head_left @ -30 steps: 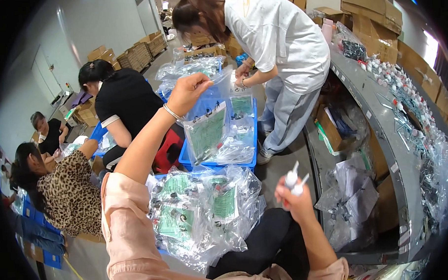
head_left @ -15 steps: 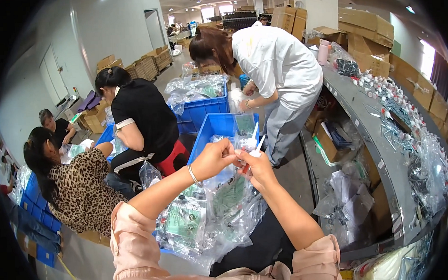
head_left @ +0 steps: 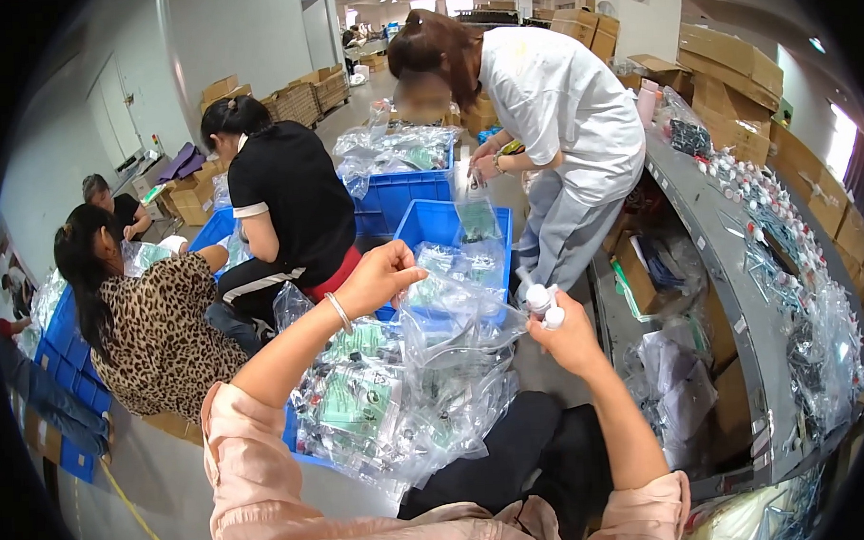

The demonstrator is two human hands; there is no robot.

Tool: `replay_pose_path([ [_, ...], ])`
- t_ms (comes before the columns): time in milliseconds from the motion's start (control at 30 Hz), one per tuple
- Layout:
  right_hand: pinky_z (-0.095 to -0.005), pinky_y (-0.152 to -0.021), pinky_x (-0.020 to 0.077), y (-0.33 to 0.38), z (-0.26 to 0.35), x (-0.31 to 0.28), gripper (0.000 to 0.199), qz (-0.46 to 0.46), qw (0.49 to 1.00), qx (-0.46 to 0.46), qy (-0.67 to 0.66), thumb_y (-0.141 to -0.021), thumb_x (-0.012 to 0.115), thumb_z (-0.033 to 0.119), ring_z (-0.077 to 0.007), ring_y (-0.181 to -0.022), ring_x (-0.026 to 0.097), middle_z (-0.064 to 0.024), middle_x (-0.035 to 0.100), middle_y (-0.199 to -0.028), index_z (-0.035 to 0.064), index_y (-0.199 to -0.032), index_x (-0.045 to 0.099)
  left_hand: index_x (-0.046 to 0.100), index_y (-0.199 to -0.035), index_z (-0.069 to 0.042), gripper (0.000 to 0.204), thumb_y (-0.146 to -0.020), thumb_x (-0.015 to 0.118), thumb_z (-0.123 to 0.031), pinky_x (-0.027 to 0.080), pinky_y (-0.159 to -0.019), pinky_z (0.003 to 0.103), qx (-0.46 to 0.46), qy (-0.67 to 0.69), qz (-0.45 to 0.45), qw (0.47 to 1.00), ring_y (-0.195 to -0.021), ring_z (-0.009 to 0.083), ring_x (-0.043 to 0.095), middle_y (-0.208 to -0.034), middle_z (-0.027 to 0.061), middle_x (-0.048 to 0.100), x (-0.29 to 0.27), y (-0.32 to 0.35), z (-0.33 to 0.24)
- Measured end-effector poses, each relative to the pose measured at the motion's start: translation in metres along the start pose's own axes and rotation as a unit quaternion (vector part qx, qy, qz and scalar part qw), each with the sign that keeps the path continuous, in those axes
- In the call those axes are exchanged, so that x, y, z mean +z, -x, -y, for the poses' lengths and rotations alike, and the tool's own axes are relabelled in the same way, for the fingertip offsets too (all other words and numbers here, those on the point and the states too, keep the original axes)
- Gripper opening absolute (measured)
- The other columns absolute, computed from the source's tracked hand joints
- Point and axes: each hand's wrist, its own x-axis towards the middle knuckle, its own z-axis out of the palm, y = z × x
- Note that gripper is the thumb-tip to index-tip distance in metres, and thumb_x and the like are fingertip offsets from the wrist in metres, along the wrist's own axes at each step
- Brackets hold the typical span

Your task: The recorder is putting dropper bottles and instruction sheets into plastic bags on a factory floor.

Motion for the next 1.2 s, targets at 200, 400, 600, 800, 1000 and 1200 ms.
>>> replay_pose_path([
  [200, -0.0413, -0.067, 0.0483, -0.020, 0.058, 0.022, 0.029, 0.062, 0.842, -0.306, 0.441, -0.067, 0.062, 0.003, -0.0291, -0.073, 0.061, -0.0119, 0.054, -0.069, 0.0056, -0.096, 0.060, 0.044, -0.078, -0.004, 0.022, -0.083, 0.064, -0.012, 0.040, -0.039, 0.021, 0.031, -0.043, 0.014, 0.999, -0.048, 0.0039, 0.050, -0.059, -0.0010, 0.051, 0.007, -0.003, 0.016],
  [400, -0.0331, -0.057, 0.0473, -0.049, 0.049, 0.083, 0.017, 0.145, 0.600, -0.385, 0.686, -0.067, 0.062, 0.014, -0.0226, -0.073, 0.060, -0.0077, 0.058, -0.073, 0.0064, -0.082, 0.064, 0.046, -0.077, -0.002, 0.023, -0.082, 0.065, -0.013, 0.040, -0.039, 0.023, 0.042, -0.051, 0.009, 0.998, -0.046, 0.0055, 0.050, -0.056, 0.0017, 0.052, 0.006, 0.000, 0.010],
  [600, -0.0309, -0.056, 0.0474, -0.058, 0.049, 0.106, 0.007, 0.314, 0.541, -0.297, 0.721, -0.067, 0.061, 0.010, -0.0213, -0.075, 0.062, -0.0084, 0.062, -0.080, 0.0089, -0.074, 0.063, 0.044, -0.076, -0.002, 0.023, -0.083, 0.064, -0.013, 0.040, -0.040, 0.025, 0.036, -0.046, 0.013, 0.998, -0.046, 0.0080, 0.049, -0.057, 0.0030, 0.050, -0.005, 0.004, 0.011],
  [800, -0.0405, -0.061, 0.0489, -0.052, 0.101, 0.073, 0.026, 0.199, 0.723, -0.338, 0.569, -0.068, 0.061, 0.005, -0.0294, -0.074, 0.062, -0.0114, 0.061, -0.082, 0.0069, -0.093, 0.059, 0.045, -0.077, -0.006, 0.020, -0.085, 0.063, -0.012, 0.038, -0.039, 0.020, 0.057, 0.008, -0.009, 0.998, -0.046, 0.0030, 0.047, -0.056, -0.0026, 0.049, -0.030, 0.006, 0.018],
  [1000, -0.0393, -0.064, 0.0486, -0.043, 0.115, 0.032, 0.036, 0.106, 0.823, -0.336, 0.446, -0.066, 0.062, 0.002, -0.0306, -0.080, 0.062, -0.0101, 0.063, -0.087, 0.0095, -0.100, 0.056, 0.045, -0.077, -0.007, 0.019, -0.087, 0.060, -0.014, 0.040, -0.047, 0.018, 0.046, 0.017, -0.065, 0.997, -0.055, 0.0024, 0.050, -0.061, -0.0039, 0.049, -0.078, 0.005, -0.007],
  [1200, -0.0411, -0.068, 0.0473, -0.043, 0.099, 0.011, 0.023, 0.076, 0.863, -0.243, 0.437, -0.076, 0.065, 0.013, -0.0309, -0.080, 0.061, -0.0104, 0.064, -0.089, 0.0087, -0.098, 0.058, 0.045, -0.080, -0.001, 0.014, -0.089, 0.054, -0.009, 0.056, -0.068, 0.034, -0.012, 0.207, -0.082, 0.975, -0.073, 0.0205, 0.063, -0.078, 0.0089, 0.054, -0.054, -0.036, -0.025],
])
